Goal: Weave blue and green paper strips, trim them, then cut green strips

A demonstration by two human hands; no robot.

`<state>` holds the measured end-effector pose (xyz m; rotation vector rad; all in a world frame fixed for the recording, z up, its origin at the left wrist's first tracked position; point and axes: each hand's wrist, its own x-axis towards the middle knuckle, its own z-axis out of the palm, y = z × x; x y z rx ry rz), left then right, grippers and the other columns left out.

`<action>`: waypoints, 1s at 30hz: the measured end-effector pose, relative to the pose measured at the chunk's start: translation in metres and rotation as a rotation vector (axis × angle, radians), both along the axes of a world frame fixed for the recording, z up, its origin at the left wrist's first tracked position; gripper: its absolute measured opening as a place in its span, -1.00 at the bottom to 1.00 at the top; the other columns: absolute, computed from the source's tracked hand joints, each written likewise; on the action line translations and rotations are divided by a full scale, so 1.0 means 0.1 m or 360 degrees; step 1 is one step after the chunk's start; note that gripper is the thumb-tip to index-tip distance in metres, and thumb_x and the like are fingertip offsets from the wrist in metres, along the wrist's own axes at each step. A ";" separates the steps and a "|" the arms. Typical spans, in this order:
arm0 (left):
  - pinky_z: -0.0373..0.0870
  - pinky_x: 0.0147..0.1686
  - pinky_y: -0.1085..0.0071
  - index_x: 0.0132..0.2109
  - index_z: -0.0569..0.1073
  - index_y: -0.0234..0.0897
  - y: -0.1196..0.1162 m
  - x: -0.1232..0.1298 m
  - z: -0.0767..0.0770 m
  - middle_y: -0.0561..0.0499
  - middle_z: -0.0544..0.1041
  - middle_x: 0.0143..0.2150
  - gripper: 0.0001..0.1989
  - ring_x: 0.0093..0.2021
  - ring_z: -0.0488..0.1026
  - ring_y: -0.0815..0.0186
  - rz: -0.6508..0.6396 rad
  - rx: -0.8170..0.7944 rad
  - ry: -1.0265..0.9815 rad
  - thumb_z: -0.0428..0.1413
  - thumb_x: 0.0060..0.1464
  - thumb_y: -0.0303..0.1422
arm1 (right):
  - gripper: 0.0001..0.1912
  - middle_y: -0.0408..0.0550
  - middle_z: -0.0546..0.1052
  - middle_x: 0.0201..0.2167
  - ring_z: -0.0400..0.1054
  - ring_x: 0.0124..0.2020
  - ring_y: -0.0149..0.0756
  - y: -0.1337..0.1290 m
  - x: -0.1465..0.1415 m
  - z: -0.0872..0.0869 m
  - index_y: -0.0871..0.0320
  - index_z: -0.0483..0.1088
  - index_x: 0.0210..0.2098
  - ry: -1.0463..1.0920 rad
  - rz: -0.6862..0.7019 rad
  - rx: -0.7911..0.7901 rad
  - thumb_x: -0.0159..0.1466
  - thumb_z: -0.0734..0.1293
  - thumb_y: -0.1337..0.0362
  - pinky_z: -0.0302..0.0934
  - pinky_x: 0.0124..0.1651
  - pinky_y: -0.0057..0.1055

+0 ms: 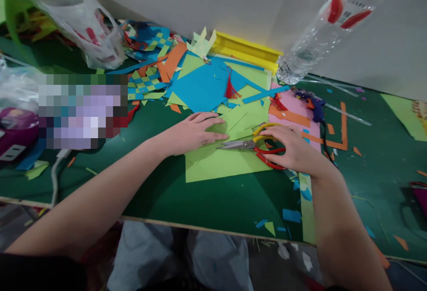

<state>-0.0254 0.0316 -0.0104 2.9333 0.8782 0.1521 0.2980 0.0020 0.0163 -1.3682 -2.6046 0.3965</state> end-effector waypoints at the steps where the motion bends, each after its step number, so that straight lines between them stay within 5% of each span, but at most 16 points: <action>1: 0.07 0.30 0.01 0.26 0.34 0.05 0.00 0.00 0.00 -0.06 0.19 0.38 -0.56 0.41 -0.01 0.04 0.0002 -0.0002 0.0003 -0.02 0.30 -0.42 | -0.59 0.01 0.49 0.10 0.31 0.18 0.07 0.00 0.01 0.00 0.02 0.39 0.01 -0.0004 0.0005 0.0002 0.18 0.38 0.09 0.12 0.19 0.06; 30: 0.04 0.31 -0.03 0.30 0.27 0.11 0.04 -0.02 -0.03 -0.03 0.11 0.42 -0.36 0.44 -0.10 0.03 0.0027 -0.0102 0.0023 -0.01 0.20 -0.62 | -0.55 0.04 0.49 0.07 0.34 0.13 0.04 -0.02 -0.11 -0.04 0.06 0.34 0.04 0.0003 0.0075 -0.0049 0.19 0.39 0.08 0.14 0.12 -0.02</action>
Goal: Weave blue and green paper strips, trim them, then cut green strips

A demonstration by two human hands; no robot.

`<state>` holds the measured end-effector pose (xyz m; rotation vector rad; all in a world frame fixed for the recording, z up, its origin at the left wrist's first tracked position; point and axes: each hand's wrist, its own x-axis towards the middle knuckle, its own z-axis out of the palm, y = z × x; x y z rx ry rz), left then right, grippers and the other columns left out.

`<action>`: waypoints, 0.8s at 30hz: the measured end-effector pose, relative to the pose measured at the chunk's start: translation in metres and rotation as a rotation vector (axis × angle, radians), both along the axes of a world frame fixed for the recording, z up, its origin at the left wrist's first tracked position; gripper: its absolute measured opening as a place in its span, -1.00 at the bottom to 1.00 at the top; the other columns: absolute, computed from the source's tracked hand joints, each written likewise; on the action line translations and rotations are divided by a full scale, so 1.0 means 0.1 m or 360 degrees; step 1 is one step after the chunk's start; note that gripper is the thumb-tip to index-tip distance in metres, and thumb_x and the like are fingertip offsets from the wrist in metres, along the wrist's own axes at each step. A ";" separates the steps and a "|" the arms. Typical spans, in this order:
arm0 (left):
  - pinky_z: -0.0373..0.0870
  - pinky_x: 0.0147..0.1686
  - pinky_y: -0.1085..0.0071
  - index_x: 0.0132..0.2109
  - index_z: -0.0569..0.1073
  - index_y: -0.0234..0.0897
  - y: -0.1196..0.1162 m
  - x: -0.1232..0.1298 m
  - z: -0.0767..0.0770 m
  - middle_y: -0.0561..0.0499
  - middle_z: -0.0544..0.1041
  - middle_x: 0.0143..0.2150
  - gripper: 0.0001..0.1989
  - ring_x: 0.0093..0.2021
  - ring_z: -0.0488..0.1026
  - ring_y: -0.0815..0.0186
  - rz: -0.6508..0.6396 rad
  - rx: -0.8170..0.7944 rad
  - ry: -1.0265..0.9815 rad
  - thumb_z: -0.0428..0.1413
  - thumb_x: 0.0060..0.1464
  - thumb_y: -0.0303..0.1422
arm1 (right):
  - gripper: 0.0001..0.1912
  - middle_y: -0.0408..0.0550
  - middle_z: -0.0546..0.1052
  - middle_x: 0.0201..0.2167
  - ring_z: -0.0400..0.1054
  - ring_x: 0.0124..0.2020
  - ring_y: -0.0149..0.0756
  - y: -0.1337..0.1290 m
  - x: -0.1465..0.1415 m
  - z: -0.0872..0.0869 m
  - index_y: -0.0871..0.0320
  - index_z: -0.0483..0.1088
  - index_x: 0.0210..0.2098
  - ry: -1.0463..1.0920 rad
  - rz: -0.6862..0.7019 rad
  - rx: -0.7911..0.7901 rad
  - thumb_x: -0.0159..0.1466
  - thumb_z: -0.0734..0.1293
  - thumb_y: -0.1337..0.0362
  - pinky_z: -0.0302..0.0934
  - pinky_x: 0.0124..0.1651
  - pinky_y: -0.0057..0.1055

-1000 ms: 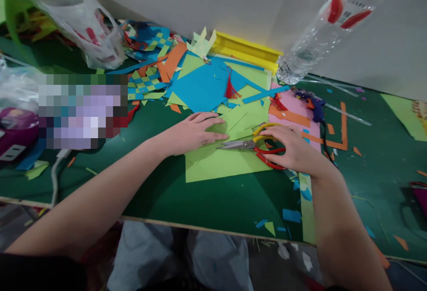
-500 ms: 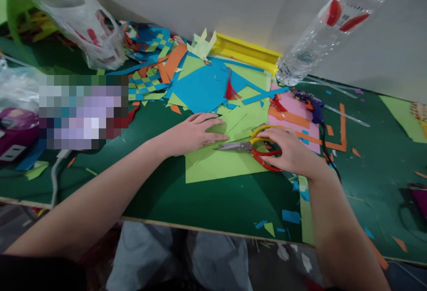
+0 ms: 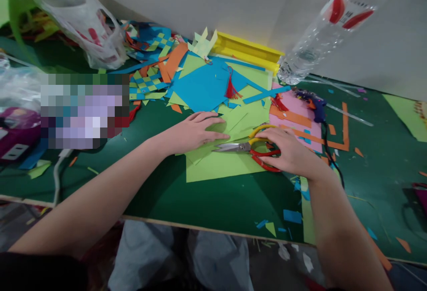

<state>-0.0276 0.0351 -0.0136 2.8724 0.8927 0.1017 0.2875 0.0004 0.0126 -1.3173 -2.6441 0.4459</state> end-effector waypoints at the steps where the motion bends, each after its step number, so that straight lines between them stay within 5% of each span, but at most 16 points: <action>1: 0.03 0.31 -0.03 0.30 0.26 0.12 0.00 0.00 0.00 -0.03 0.10 0.42 -0.36 0.44 -0.11 0.03 -0.0002 0.0001 0.0003 -0.01 0.20 -0.62 | -0.54 0.04 0.49 0.07 0.33 0.14 0.04 0.00 0.00 0.00 0.06 0.34 0.04 0.0000 -0.0001 -0.0004 0.18 0.39 0.08 0.13 0.13 -0.02; 24: 0.03 0.32 -0.01 0.31 0.26 0.11 0.00 -0.01 -0.03 -0.03 0.13 0.40 -0.41 0.43 -0.08 0.05 -0.0035 0.0080 -0.0006 -0.01 0.24 -0.56 | -0.57 0.05 0.49 0.04 0.32 0.15 0.03 -0.05 -0.09 -0.01 0.09 0.31 0.03 -0.0003 -0.0007 0.0064 0.20 0.38 0.11 0.11 0.13 -0.04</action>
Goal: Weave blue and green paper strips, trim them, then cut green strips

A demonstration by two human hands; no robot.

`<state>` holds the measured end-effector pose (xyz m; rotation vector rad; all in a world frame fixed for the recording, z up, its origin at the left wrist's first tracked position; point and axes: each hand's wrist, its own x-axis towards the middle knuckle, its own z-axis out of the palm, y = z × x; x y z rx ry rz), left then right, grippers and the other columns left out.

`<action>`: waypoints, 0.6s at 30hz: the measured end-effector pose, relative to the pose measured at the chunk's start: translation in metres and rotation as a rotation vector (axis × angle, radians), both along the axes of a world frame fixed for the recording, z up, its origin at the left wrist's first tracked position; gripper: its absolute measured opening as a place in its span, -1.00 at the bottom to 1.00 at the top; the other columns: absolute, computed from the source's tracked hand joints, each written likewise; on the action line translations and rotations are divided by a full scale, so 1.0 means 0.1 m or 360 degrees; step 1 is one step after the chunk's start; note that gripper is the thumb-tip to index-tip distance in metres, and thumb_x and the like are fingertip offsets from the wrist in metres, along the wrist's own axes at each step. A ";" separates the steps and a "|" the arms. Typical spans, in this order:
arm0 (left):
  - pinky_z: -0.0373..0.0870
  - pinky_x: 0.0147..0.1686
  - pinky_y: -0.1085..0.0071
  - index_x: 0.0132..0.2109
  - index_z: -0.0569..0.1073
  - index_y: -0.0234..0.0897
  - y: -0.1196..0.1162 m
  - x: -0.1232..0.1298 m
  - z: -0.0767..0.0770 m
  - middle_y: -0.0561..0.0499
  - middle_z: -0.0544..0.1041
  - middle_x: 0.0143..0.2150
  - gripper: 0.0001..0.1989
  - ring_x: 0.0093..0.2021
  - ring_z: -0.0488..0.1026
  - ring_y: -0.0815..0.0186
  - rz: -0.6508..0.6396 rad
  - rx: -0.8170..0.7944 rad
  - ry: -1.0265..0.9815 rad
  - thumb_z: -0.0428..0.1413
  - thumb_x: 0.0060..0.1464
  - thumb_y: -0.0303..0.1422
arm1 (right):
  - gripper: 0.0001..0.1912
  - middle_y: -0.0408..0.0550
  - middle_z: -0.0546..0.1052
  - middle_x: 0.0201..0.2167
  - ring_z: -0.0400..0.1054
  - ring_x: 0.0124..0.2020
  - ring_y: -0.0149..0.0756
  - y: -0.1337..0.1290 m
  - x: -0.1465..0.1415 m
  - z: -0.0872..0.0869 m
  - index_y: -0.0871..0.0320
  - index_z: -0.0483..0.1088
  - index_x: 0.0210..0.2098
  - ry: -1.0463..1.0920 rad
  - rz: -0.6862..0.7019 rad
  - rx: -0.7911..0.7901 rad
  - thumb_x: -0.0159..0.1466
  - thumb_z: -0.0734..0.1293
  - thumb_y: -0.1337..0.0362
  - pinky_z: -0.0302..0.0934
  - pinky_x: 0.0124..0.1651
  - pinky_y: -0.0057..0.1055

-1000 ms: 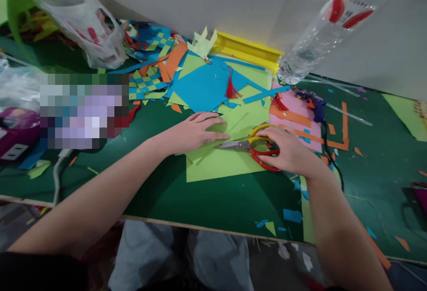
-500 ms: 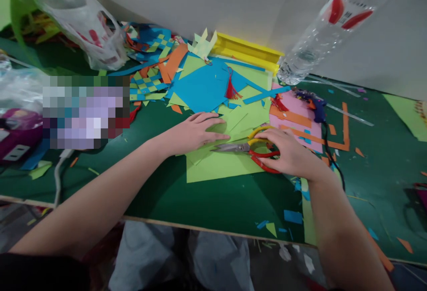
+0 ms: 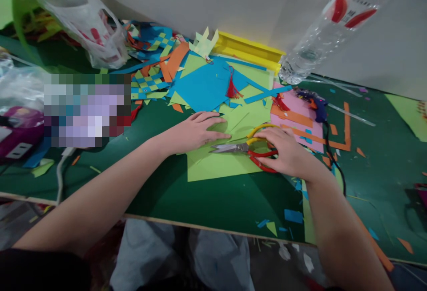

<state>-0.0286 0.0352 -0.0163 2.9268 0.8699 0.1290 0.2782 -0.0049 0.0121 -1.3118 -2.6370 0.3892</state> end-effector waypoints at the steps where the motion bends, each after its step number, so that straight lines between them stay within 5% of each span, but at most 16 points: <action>1: 0.03 0.32 -0.01 0.31 0.25 0.11 0.00 0.00 0.00 -0.03 0.12 0.40 -0.40 0.43 -0.08 0.05 0.0001 0.0003 -0.0001 -0.01 0.23 -0.57 | -0.56 0.06 0.49 0.04 0.32 0.14 0.03 -0.01 -0.01 0.00 0.10 0.31 0.02 0.0001 -0.0008 0.0004 0.20 0.38 0.11 0.12 0.12 -0.05; 12: 0.01 0.33 0.01 0.31 0.25 0.11 0.00 -0.01 0.00 -0.02 0.12 0.40 -0.35 0.43 -0.08 0.07 -0.0010 -0.0005 0.0012 -0.03 0.19 -0.62 | -0.58 0.12 0.48 0.06 0.31 0.15 0.03 -0.05 -0.13 0.02 0.14 0.29 0.05 -0.0035 0.0069 0.0017 0.27 0.33 0.08 0.14 0.11 -0.05; 18: 0.00 0.33 0.04 0.29 0.29 0.08 -0.01 0.00 0.01 -0.04 0.15 0.39 -0.48 0.42 -0.06 0.08 0.0006 0.0001 -0.0010 -0.01 0.26 -0.49 | -0.57 0.11 0.48 0.02 0.35 0.09 0.00 -0.07 -0.20 0.01 0.14 0.29 0.04 -0.0026 0.0036 0.0009 0.27 0.32 0.06 0.12 0.13 -0.02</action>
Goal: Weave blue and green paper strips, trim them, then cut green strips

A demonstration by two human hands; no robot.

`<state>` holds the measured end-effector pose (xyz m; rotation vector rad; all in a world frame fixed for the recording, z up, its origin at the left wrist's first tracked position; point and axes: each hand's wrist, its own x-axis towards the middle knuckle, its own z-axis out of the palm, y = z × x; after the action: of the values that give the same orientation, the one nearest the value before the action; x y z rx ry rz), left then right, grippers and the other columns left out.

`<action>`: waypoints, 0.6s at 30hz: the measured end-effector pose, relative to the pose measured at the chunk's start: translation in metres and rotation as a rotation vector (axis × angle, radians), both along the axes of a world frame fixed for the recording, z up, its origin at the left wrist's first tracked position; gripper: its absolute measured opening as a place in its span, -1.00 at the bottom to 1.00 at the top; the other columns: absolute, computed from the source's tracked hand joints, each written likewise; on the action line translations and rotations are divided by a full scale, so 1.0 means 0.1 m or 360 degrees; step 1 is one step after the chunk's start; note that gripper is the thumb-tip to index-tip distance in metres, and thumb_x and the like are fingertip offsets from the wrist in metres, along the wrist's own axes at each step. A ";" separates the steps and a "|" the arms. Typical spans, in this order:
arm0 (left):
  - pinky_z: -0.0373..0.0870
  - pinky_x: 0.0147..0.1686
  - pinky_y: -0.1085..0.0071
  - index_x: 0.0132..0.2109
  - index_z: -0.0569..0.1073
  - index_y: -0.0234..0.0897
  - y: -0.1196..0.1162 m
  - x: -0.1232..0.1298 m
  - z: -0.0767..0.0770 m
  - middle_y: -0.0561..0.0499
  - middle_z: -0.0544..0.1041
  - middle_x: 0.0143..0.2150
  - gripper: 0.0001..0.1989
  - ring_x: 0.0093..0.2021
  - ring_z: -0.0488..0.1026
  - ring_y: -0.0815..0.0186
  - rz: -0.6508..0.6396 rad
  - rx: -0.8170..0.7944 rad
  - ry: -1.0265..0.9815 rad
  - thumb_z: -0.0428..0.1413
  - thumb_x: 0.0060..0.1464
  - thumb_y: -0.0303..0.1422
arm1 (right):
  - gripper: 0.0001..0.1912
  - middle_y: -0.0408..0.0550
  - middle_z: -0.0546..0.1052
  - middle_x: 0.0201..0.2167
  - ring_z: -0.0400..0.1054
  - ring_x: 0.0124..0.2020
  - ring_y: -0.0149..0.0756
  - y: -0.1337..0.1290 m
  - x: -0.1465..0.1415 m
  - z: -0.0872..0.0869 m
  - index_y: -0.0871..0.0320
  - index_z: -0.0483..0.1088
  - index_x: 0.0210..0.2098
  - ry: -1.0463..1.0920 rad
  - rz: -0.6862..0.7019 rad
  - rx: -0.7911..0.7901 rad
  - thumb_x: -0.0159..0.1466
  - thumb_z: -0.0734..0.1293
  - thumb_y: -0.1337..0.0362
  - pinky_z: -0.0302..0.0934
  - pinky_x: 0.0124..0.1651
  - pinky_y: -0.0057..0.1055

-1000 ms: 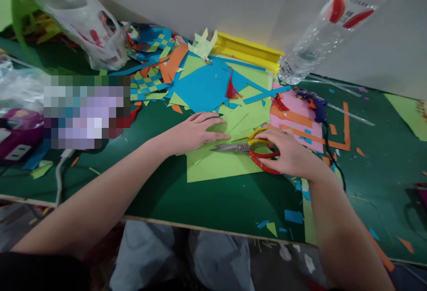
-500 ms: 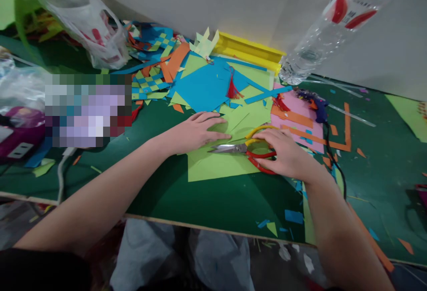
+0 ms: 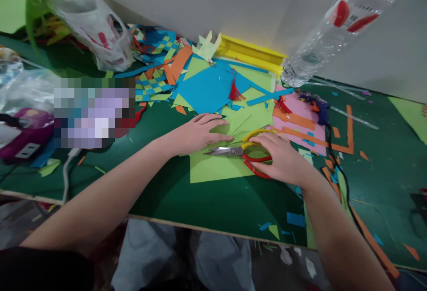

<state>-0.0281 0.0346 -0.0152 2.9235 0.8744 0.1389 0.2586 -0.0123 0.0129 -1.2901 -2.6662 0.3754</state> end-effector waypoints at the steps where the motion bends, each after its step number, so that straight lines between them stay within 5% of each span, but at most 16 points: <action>1: 0.00 0.33 0.04 0.29 0.30 0.07 0.00 0.00 0.00 -0.05 0.15 0.38 -0.49 0.42 -0.05 0.08 0.0002 0.0002 -0.0003 -0.01 0.27 -0.48 | -0.57 0.11 0.48 0.02 0.35 0.07 0.00 0.00 -0.01 0.00 0.14 0.29 0.04 0.0003 -0.0001 0.0000 0.27 0.32 0.06 0.12 0.13 -0.01; 10: -0.01 0.33 0.02 0.30 0.27 0.07 0.01 -0.01 -0.01 -0.04 0.14 0.40 -0.39 0.42 -0.05 0.05 -0.0027 0.0008 -0.0013 0.03 0.19 -0.57 | -0.58 0.10 0.49 0.01 0.36 0.06 0.00 -0.02 -0.03 0.02 0.12 0.30 0.05 0.0016 0.0043 -0.0035 0.27 0.32 0.08 0.15 0.10 -0.02; 18: 0.02 0.32 0.02 0.27 0.32 0.01 0.01 0.00 -0.02 -0.11 0.19 0.37 -0.55 0.41 -0.02 0.04 -0.0049 0.0033 -0.0060 0.03 0.27 -0.39 | -0.59 0.14 0.49 0.01 0.37 0.04 0.01 -0.09 -0.18 0.03 0.17 0.30 0.03 0.0015 0.0024 -0.0008 0.28 0.31 0.09 0.16 0.08 -0.03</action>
<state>-0.0285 0.0354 -0.0172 2.9417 0.8272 0.2016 0.2405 -0.0209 0.0156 -1.2669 -2.6705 0.3899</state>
